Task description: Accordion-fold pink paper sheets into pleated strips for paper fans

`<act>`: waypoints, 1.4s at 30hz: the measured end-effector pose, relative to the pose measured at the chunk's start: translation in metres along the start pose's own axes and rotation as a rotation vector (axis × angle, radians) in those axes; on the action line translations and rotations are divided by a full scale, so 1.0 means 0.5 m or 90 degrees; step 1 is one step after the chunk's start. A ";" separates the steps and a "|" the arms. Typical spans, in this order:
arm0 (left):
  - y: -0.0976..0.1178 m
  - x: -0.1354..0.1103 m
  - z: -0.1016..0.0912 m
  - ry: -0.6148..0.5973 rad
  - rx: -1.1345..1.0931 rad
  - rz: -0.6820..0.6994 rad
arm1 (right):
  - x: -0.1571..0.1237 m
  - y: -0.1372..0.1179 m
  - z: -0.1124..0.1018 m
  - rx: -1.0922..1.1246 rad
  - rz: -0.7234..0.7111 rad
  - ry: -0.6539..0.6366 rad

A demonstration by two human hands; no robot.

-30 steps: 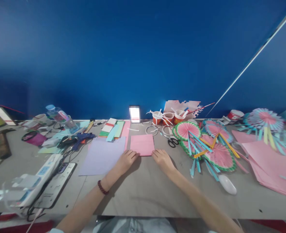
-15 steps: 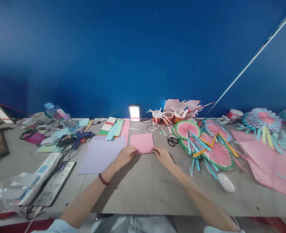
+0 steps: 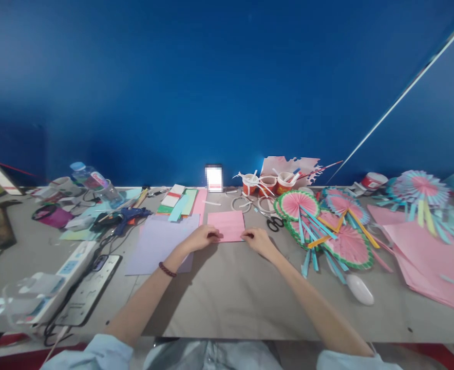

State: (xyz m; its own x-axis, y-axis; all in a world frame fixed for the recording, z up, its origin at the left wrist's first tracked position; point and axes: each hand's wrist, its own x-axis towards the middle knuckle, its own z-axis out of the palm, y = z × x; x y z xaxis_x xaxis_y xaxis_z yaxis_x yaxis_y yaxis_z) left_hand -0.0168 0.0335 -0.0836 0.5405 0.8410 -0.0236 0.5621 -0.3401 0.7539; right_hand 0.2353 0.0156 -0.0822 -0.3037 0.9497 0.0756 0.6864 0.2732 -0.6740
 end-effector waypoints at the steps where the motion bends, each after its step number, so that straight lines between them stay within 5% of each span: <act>1: -0.002 0.003 -0.001 -0.011 -0.014 -0.012 | 0.002 -0.001 -0.003 -0.001 0.006 -0.006; 8: -0.007 0.014 -0.003 -0.033 -0.064 -0.062 | 0.009 -0.008 -0.020 0.002 0.043 -0.056; 20: -0.010 0.014 -0.001 -0.035 -0.111 -0.077 | -0.007 -0.014 -0.012 -0.020 -0.042 0.022; 32: 0.029 -0.020 -0.057 -0.109 -0.135 -0.123 | -0.009 -0.002 -0.006 -0.017 -0.080 0.045; 42: 0.012 -0.021 -0.038 -0.089 -0.137 -0.191 | -0.004 0.009 0.002 -0.013 -0.031 0.025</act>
State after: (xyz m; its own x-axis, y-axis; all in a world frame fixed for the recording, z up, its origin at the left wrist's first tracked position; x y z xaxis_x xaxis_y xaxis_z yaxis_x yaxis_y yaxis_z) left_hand -0.0311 0.0308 -0.0664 0.4607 0.8188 -0.3425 0.5727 0.0205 0.8195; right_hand 0.2381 0.0147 -0.0860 -0.3117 0.9403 0.1368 0.6844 0.3221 -0.6541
